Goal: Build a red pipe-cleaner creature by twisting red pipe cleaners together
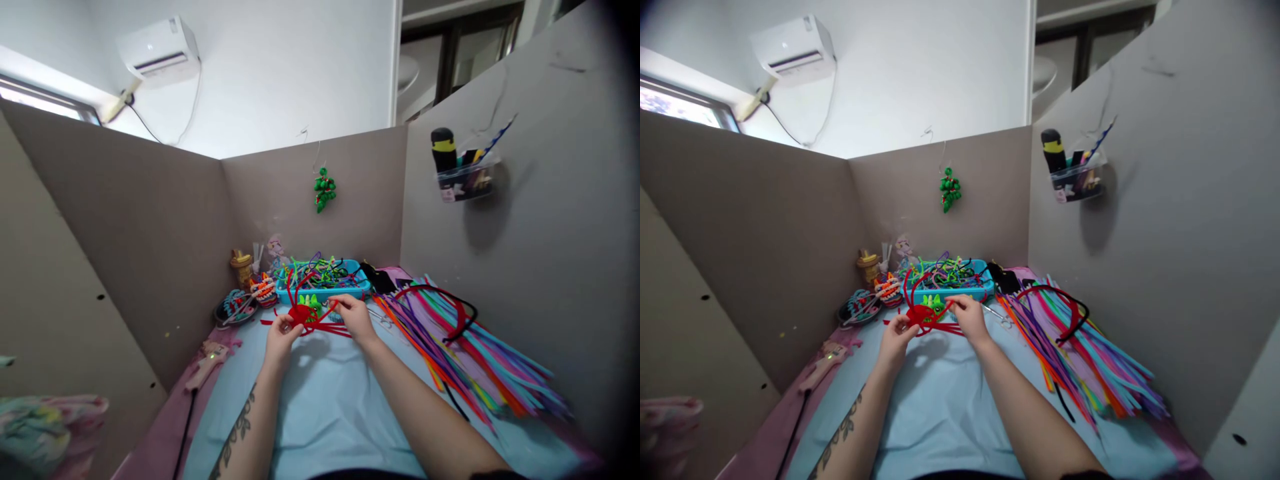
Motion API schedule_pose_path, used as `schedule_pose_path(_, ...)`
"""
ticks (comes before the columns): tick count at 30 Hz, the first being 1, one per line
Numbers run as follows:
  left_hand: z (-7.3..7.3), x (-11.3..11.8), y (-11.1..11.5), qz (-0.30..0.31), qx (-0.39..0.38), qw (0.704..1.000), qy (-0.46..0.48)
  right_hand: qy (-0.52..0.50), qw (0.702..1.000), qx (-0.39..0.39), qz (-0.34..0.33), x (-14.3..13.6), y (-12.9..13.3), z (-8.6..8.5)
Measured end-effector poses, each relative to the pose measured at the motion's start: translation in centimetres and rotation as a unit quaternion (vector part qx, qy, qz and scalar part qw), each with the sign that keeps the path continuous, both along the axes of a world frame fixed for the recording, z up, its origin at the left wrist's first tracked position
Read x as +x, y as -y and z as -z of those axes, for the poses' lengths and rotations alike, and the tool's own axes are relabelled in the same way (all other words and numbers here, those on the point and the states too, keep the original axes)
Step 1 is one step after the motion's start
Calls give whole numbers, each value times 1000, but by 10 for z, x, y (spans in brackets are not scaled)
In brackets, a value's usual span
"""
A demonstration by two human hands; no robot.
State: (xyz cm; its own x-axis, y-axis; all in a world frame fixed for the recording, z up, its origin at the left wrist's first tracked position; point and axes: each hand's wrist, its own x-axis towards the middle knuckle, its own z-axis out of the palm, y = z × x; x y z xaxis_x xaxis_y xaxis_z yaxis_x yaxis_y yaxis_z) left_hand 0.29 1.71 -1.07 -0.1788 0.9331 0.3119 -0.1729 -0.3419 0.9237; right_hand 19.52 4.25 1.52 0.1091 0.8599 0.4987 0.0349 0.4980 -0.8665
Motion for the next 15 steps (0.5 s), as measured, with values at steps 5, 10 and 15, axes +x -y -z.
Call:
schedule_pose_path(5,1,0,0,9,-6,1000,1,-122,985,-82,-89,-11,6,-2)
schedule_pose_path(10,-3,1,4,26,-9,1000,5,-159,975,-100,-115,-14,7,0)
schedule_pose_path(15,-9,4,9,43,-11,999,8,-227,962,-130,-84,-16,7,-1)
